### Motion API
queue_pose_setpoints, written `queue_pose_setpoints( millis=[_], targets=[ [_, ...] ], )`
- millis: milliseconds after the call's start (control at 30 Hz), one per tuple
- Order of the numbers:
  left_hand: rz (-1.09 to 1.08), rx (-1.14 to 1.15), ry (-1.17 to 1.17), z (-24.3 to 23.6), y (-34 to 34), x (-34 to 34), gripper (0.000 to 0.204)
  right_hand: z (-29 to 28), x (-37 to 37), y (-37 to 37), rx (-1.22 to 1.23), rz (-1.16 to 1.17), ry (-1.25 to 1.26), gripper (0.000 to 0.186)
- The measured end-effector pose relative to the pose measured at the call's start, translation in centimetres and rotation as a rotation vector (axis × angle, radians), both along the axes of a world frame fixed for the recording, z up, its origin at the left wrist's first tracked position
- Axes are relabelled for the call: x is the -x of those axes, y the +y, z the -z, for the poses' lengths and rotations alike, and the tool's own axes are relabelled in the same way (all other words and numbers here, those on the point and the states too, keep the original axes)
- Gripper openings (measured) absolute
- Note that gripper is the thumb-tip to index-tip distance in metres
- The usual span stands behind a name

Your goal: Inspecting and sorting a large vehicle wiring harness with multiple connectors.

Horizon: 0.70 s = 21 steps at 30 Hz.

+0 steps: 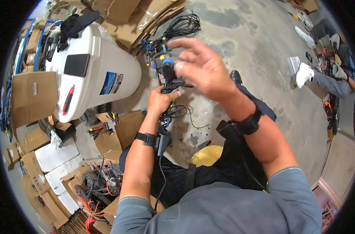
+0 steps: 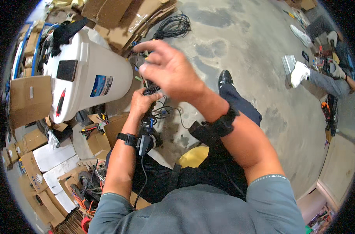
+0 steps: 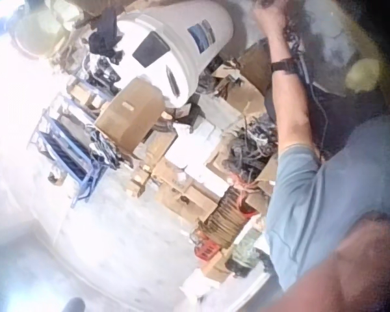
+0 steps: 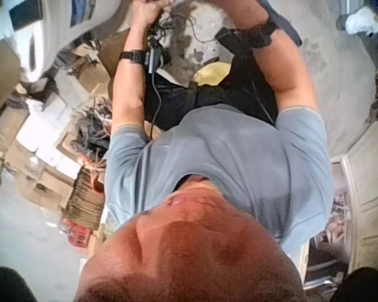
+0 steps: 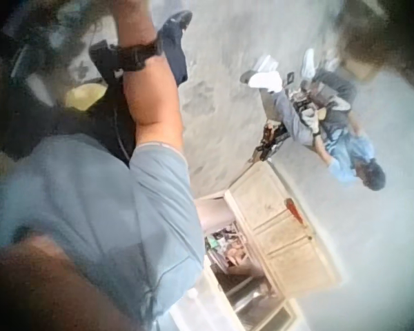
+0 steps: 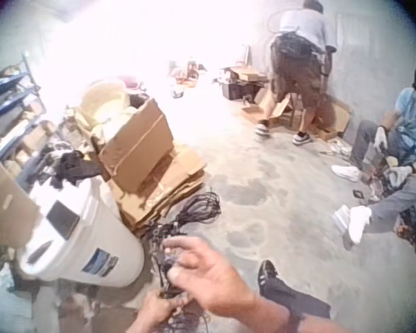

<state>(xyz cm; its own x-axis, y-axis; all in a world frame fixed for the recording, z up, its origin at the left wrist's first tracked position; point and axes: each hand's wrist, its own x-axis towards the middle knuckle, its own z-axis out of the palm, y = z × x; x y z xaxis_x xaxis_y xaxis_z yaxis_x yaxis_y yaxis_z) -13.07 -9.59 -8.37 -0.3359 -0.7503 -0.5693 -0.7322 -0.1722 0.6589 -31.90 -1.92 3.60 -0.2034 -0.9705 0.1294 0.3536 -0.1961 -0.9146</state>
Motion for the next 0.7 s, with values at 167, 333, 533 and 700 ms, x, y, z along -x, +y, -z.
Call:
queue_pose_setpoints(
  millis=[167, 333, 533, 700],
  targets=[
    [-0.028, 0.117, 0.038, -0.2, -0.7, -0.8, 0.041, -0.2, 1.3, 0.2, -0.011, 0.009, -0.063, 0.039],
    [0.161, 0.196, -0.159, -1.7, -0.3, -0.5, 0.059, -0.3, 2.0, 0.3, -0.037, -0.102, -0.002, 0.037],
    [0.434, 0.285, -0.311, -3.2, 3.0, -0.5, 0.054, 1.4, 2.5, -2.3, -0.065, -0.039, 0.102, 0.038],
    [0.553, 0.282, -0.348, -3.7, 4.3, -0.6, 0.054, 3.0, 3.4, -3.8, -0.198, 0.0, 0.147, 0.044]
  ],
)
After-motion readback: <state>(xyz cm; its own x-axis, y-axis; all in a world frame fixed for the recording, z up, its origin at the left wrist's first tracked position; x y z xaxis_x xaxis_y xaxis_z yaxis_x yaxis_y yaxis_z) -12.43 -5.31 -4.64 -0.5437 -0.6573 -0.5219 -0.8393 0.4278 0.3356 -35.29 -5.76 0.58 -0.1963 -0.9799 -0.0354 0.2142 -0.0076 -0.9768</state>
